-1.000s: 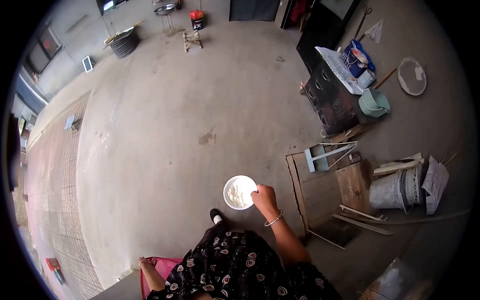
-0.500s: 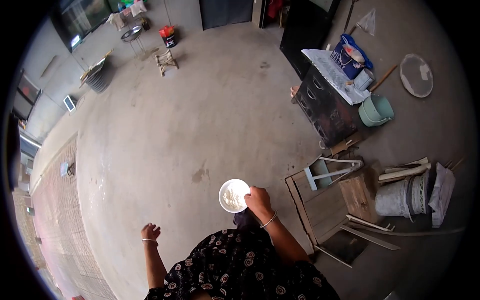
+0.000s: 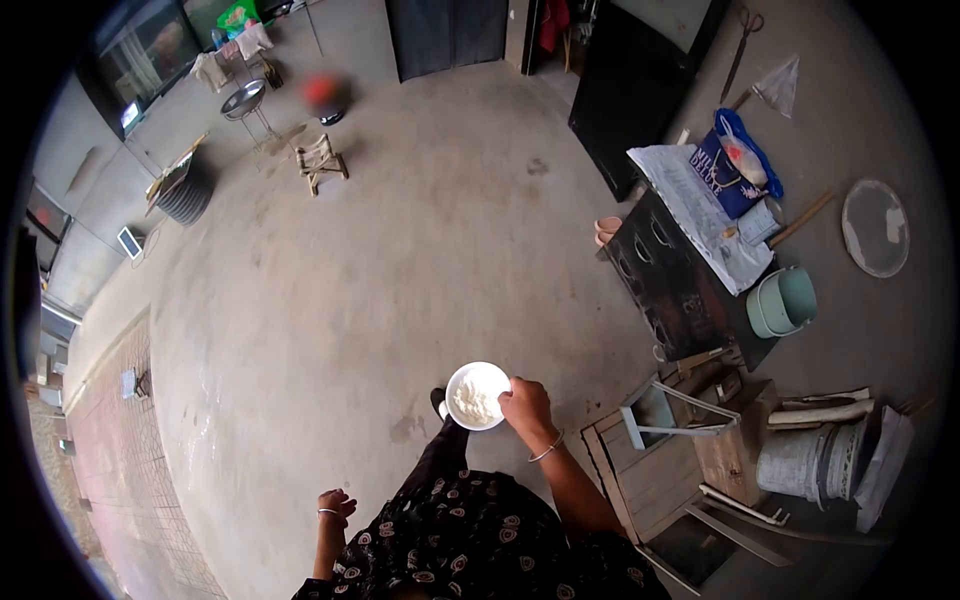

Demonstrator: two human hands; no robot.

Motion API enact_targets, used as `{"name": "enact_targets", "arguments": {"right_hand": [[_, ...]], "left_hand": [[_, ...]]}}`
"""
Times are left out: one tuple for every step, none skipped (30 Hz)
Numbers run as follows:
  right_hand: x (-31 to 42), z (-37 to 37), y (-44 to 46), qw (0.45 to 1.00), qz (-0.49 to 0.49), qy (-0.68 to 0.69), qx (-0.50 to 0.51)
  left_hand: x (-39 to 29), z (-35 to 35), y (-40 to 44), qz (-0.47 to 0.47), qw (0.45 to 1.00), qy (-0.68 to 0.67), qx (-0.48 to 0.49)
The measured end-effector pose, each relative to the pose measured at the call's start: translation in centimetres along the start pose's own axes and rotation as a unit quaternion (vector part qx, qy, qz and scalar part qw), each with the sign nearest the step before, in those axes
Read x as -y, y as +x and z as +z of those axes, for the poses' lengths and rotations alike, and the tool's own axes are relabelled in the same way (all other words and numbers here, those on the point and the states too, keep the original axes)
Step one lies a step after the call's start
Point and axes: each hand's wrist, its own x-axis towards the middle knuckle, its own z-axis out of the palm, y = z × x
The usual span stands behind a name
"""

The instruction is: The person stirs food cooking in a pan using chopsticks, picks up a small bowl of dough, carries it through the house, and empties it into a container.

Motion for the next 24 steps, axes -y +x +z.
{"name": "enact_targets", "arguments": {"right_hand": [[0.7,0.1,2.0,1.0,0.003,-0.005,0.003],[1.3,0.2,4.0,1.0,0.006,-0.011,0.005],[1.8,-0.2,6.0,1.0,0.007,-0.021,0.009],[2.3,-0.8,8.3,1.0,0.006,-0.02,0.004],[2.7,-0.7,10.5,1.0,0.003,-0.017,-0.004],[3.1,-0.5,12.4,1.0,0.005,-0.013,-0.008],[3.7,-0.6,14.3,1.0,0.012,-0.018,-0.015],[4.1,-0.7,16.0,0.999,0.019,-0.022,-0.022],[4.6,-0.5,17.6,0.999,0.027,-0.023,-0.029],[4.8,-0.5,19.3,0.999,0.036,-0.019,-0.028],[4.7,-0.6,21.0,0.999,0.044,-0.014,-0.026],[4.5,-0.5,22.9,0.998,0.051,-0.011,-0.026],[4.4,-0.5,24.9,0.998,0.065,-0.003,-0.023],[4.2,-0.3,26.7,0.997,0.08,0.005,-0.018],[3.9,-0.2,28.7,0.995,0.095,0.012,-0.012],[3.7,-0.1,30.9,0.996,0.093,0.008,-0.006],[3.5,0.0,33.1,0.996,0.091,0.005,0.0],[3.1,-0.1,35.3,0.996,0.087,0.002,0.006],[2.9,-0.2,37.9,0.998,0.07,-0.002,0.0],[2.9,-0.3,40.3,0.999,0.052,-0.005,-0.008],[3.0,-0.3,42.7,0.999,0.038,-0.006,-0.017],[3.2,-0.7,44.9,0.999,0.035,0.0,-0.013],[3.4,-1.0,47.3,1.0,0.029,0.004,-0.01],[3.4,-1.2,49.8,1.0,0.025,0.008,-0.007]], "left_hand": [[-3.2,1.5,0.4,0.007,1.0,0.01,-0.014],[-5.9,3.0,1.5,0.007,1.0,0.02,-0.004],[-8.3,4.7,2.3,0.023,0.999,0.023,0.006],[-11.2,6.7,2.9,0.039,0.999,0.027,0.015],[-14.1,8.8,4.1,0.06,0.997,0.031,0.025],[-17.0,10.6,5.0,0.08,0.994,0.045,0.055],[-19.7,12.7,5.6,0.097,0.992,0.056,0.065],[-22.1,14.8,6.8,0.138,0.982,0.09,0.09],[-25.2,17.0,6.6,0.178,0.969,0.127,0.113],[-28.0,19.6,6.0,0.152,0.979,0.084,0.111],[-31.0,22.5,4.0,0.161,0.98,0.058,0.102],[-33.2,24.9,4.0,0.19,0.972,0.08,0.115],[-35.2,27.1,4.3,0.226,0.96,0.109,0.122],[-36.9,29.0,4.7,0.261,0.948,0.137,0.12],[-38.4,30.9,5.1,0.295,0.934,0.165,0.118],[-39.9,32.6,5.3,0.295,0.934,0.167,0.115],[-41.2,34.1,5.4,0.297,0.933,0.168,0.112],[-42.4,35.7,5.7,0.298,0.933,0.168,0.108],[-43.0,37.0,7.9,0.305,0.922,0.216,0.098],[-42.7,37.7,11.6,0.312,0.909,0.263,0.086],[-42.4,37.9,13.9,0.318,0.892,0.313,0.075],[-42.4,37.8,14.0,0.33,0.869,0.358,0.083],[-42.9,38.2,13.7,0.295,0.876,0.37,0.092],[-43.4,38.6,13.5,0.26,0.881,0.383,0.101]]}}
